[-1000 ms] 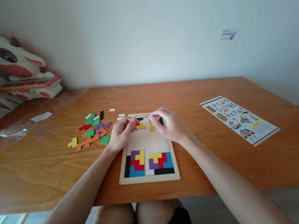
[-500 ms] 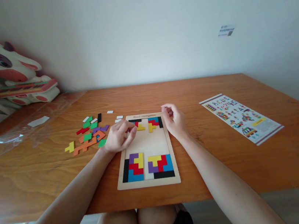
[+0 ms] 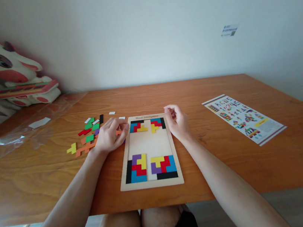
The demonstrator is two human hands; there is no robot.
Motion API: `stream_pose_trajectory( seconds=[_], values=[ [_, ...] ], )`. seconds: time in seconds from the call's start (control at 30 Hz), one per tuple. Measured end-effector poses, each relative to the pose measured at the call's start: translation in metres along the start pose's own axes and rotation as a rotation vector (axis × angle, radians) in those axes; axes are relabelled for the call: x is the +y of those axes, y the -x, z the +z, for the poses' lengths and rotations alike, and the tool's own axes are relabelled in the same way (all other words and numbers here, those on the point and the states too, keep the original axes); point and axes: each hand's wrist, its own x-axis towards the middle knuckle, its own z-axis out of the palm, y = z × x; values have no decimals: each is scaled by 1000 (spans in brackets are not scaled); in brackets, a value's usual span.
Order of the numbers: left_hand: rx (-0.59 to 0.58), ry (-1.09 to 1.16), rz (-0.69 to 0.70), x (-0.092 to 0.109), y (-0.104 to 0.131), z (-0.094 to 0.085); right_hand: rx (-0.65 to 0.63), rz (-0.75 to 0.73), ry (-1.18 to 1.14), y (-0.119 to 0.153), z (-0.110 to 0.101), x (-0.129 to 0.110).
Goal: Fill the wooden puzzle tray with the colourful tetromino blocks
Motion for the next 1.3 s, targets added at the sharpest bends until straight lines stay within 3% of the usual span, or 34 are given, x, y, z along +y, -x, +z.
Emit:
stream_pose_trajectory(
  seconds=[0.13, 0.37, 0.57, 0.7, 1.1, 1.3],
  values=[
    [-78, -98, -45, -4, 0, -1, 7, 37, -36, 1, 0, 1],
    [-280, -417, -316, 1, 5, -9, -9, 40, -52, 3, -1, 1],
    [-327, -522, -502, -5, 13, -16, -8, 33, -46, 3, -1, 2],
    [-314, -498, -468, -8, 13, -16, -5, 30, -38, 3, -1, 1],
    [-409, -264, -175, -8, 11, -28, -7, 11, -29, 3, 0, -4],
    [-212, -345, -369, -22, 18, -27, -21, 5, -23, 4, -1, -8]
  ],
)
